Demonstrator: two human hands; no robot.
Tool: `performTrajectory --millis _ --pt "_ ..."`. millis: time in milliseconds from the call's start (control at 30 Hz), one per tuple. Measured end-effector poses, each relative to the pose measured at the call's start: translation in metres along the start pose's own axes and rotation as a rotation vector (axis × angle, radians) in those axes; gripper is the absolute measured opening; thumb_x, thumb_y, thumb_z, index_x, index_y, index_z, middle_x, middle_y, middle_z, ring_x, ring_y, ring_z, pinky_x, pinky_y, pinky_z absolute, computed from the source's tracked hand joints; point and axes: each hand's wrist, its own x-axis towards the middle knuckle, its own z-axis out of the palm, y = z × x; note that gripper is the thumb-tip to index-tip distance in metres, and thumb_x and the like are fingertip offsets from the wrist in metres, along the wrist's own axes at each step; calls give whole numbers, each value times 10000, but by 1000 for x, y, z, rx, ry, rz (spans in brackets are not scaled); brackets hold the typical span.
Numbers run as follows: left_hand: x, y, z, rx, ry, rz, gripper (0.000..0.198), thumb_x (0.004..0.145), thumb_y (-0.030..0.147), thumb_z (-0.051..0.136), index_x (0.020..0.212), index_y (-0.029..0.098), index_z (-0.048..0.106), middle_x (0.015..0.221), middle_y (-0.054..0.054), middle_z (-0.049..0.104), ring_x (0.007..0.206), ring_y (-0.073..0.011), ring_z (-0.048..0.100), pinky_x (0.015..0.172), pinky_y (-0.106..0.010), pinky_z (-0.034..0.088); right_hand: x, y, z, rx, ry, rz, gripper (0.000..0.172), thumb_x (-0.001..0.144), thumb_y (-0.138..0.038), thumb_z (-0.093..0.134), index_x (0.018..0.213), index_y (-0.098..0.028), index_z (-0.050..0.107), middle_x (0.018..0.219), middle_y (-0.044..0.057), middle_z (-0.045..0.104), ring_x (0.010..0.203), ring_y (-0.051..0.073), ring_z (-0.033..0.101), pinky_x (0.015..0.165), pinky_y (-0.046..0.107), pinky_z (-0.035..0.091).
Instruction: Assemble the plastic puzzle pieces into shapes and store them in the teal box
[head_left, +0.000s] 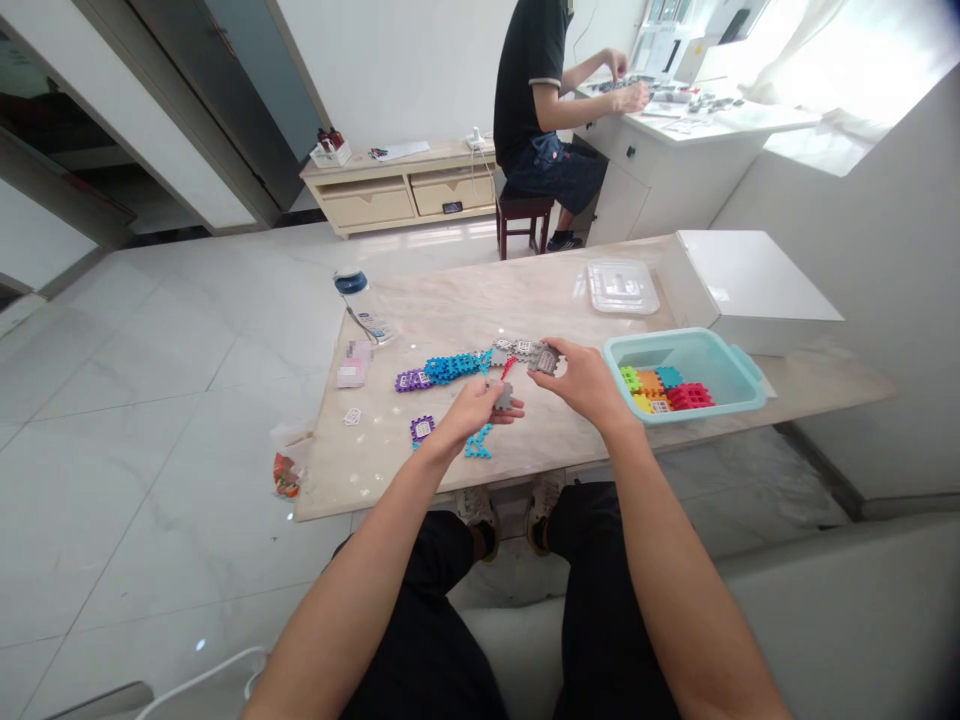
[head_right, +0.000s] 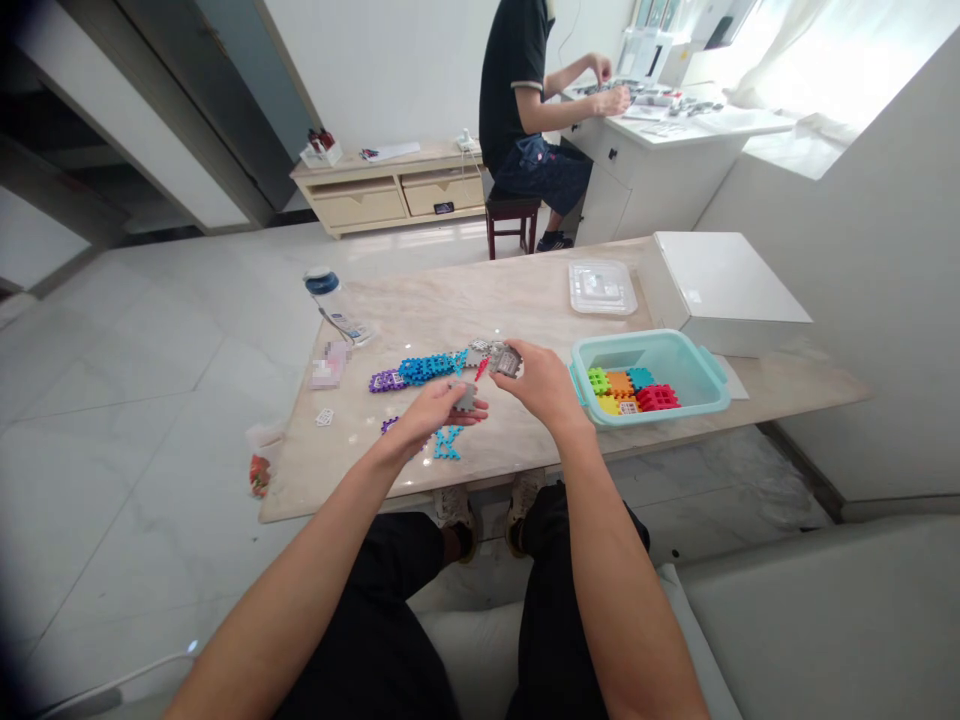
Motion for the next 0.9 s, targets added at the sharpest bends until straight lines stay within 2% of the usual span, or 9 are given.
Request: performTrajectory --millis 67,167,267,333,433,567,633,700,900 --pt "11 -18 12 308 -28 -16 309 1022 431 601 917 158 701 903 -114 808 805 -221 779 751 -322 602 0 7 -1 -65 -34 6 470 869 -375 835 1306 -209 780 1139 107 835 1013 310 771 947 431 583" --pt "26 -39 27 447 38 4 245 915 354 713 757 168 699 770 -82 765 847 -253 753 808 -341 577 -1 11 -2 -101 -53 7 473 878 -399 831 1314 -223 771 1171 98 830 1038 304 771 940 418 588" --pt "37 -51 35 490 134 42 119 844 275 791 896 175 752 887 -96 800 1005 -285 753 940 -373 558 -2 10 -3 -124 -38 28 467 888 -425 824 1310 -231 772 1148 95 833 1034 310 776 933 421 595" --pt "41 -54 37 507 181 62 225 830 252 822 1030 172 757 968 -119 814 1052 -297 755 980 -394 552 -3 9 -4 -144 -12 48 469 888 -436 825 1301 -218 776 1133 108 834 1043 325 778 934 432 598" --pt "41 -45 33 523 219 88 311 852 277 826 1131 168 742 1052 -149 821 1082 -312 763 990 -411 562 -3 9 -5 -150 17 59 476 886 -435 831 1295 -198 774 1139 123 832 1069 343 776 942 447 596" --pt "29 -10 24 358 251 263 333 1004 431 662 1195 168 735 1305 -189 775 1256 -323 717 1025 -417 558 -4 8 -2 -117 0 10 480 895 -426 829 1306 -188 762 1137 125 825 1049 338 775 953 463 591" --pt "20 8 22 164 186 279 431 1038 526 591 1203 154 733 1264 -192 788 1192 -321 746 949 -409 590 -5 4 2 -103 -25 -55 484 887 -401 839 1320 -201 755 1140 120 816 1044 331 772 960 467 589" --pt "11 20 22 65 166 290 453 991 543 671 1199 146 738 1210 -181 804 1123 -308 766 924 -387 593 -6 -3 9 -75 -49 -136 471 870 -320 849 1321 -221 755 1150 109 809 1059 319 767 971 458 588" --pt "-6 23 18 266 219 396 348 948 503 721 914 158 748 876 -84 787 814 -239 720 737 -314 526 -7 -27 32 -59 -88 -302 531 818 -106 835 1334 -191 748 1207 140 798 1124 326 754 1019 479 579"
